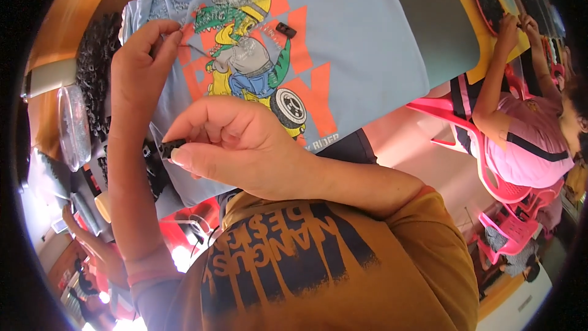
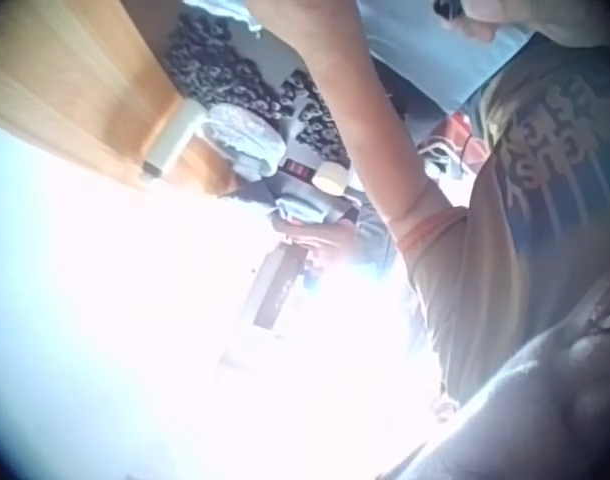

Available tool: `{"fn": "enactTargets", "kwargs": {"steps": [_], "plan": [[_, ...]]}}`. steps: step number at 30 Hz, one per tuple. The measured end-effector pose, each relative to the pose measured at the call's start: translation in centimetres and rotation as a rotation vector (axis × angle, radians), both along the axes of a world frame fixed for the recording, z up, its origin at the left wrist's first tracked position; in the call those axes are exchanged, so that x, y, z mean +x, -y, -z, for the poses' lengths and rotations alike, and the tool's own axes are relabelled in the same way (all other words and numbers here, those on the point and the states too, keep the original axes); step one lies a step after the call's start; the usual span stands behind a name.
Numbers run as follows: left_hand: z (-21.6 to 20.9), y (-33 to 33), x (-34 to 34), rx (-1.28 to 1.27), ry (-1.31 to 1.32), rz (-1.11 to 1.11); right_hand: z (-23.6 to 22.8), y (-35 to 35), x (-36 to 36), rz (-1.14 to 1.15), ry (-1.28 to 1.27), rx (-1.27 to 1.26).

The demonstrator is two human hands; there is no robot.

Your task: Assembling small plastic cord locks by inserting springs into the plastic housings by hand.

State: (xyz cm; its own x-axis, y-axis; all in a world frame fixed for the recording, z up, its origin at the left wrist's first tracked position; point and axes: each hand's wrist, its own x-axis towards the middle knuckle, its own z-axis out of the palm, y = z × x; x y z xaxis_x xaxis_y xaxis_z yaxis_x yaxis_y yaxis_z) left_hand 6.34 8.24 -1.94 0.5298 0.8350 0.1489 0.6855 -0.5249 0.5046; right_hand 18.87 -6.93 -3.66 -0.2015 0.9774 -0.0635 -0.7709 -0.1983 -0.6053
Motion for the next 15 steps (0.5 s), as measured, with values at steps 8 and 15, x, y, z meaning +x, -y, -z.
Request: {"fn": "enactTargets", "kwargs": {"steps": [8, 15], "plan": [[-0.5, 0.1, 0.2, 0.034, 0.111, -0.070, 0.3, -0.1, 0.0, 0.002, -0.038, 0.033], [-3.8, 3.5, -1.0, -0.225, 0.286, -0.159, 0.3, -0.3, 0.4, 0.030, -0.024, 0.008]]}}
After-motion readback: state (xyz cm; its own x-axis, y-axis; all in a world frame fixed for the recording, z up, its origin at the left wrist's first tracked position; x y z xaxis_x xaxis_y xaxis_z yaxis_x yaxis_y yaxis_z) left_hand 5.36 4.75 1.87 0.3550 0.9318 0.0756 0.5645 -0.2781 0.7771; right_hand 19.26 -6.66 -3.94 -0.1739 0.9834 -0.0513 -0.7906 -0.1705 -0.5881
